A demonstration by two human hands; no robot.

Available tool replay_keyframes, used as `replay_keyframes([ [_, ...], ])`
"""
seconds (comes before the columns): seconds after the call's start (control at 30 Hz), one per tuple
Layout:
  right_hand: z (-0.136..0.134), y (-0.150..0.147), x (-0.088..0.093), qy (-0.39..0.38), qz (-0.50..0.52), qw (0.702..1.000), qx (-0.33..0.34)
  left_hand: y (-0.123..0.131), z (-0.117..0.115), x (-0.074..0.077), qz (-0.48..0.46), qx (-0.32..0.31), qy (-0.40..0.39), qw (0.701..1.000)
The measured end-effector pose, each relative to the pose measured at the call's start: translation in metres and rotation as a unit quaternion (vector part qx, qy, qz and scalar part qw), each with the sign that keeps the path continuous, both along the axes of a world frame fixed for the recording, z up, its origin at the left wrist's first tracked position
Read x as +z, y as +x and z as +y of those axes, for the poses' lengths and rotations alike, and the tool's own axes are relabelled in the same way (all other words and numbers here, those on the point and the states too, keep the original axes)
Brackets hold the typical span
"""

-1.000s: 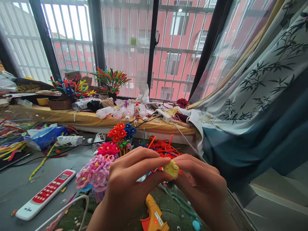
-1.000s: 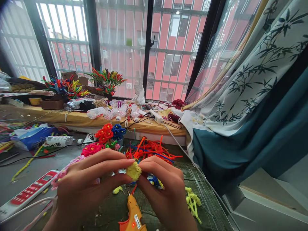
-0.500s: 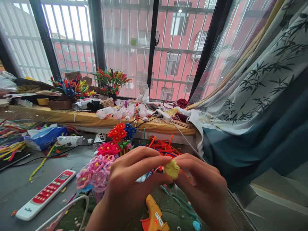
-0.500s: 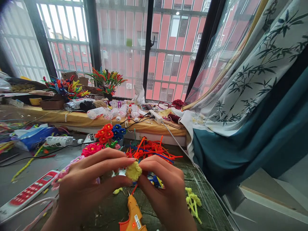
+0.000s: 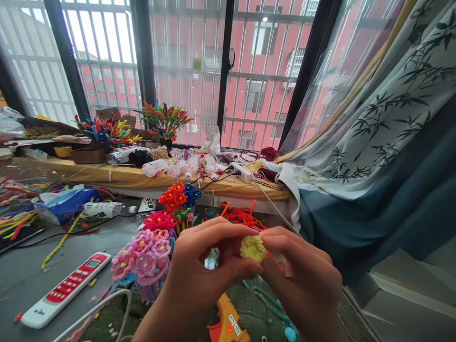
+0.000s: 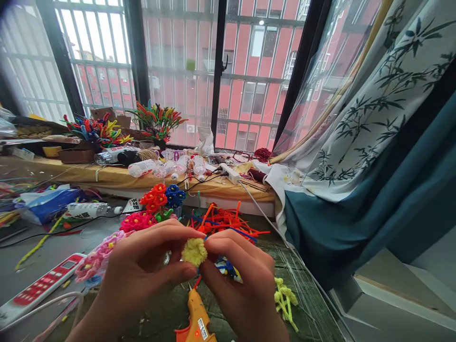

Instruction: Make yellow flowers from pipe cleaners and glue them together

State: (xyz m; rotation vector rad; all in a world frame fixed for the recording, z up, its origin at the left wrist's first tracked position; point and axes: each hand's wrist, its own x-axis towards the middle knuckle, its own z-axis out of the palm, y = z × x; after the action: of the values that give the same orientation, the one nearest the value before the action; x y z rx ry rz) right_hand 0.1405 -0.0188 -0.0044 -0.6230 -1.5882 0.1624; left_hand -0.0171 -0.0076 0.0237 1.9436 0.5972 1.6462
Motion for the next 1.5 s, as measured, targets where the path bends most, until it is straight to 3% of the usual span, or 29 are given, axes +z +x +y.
replay_keyframes([
  [0.2, -0.002, -0.002, 0.005, 0.007, 0.005, 1.000, 0.018, -0.001, -0.003, -0.002, 0.020, 0.008, 0.041, 0.999],
  [0.4, -0.005, 0.000, -0.004, -0.034, 0.014, 0.998, 0.044, -0.004, -0.004, -0.001, 0.042, 0.004, 0.074, 0.996],
  [0.7, -0.008, 0.000, 0.008, -0.010, -0.020, 0.999, 0.033, -0.005, -0.003, 0.002, 0.063, -0.003, 0.080, 0.995],
  [1.23, -0.008, 0.002, 0.007, -0.020, -0.030, 0.999, 0.037, -0.005, -0.002, 0.001, 0.063, -0.021, 0.085, 0.994],
  [1.37, -0.005, 0.001, 0.007, -0.041, -0.019, 0.997, 0.064, -0.008, -0.004, 0.003, 0.057, -0.030, 0.067, 0.996],
  [1.5, -0.006, 0.002, 0.009, -0.079, -0.016, 0.988, 0.128, -0.013, -0.006, 0.006, 0.048, -0.076, 0.013, 0.996],
])
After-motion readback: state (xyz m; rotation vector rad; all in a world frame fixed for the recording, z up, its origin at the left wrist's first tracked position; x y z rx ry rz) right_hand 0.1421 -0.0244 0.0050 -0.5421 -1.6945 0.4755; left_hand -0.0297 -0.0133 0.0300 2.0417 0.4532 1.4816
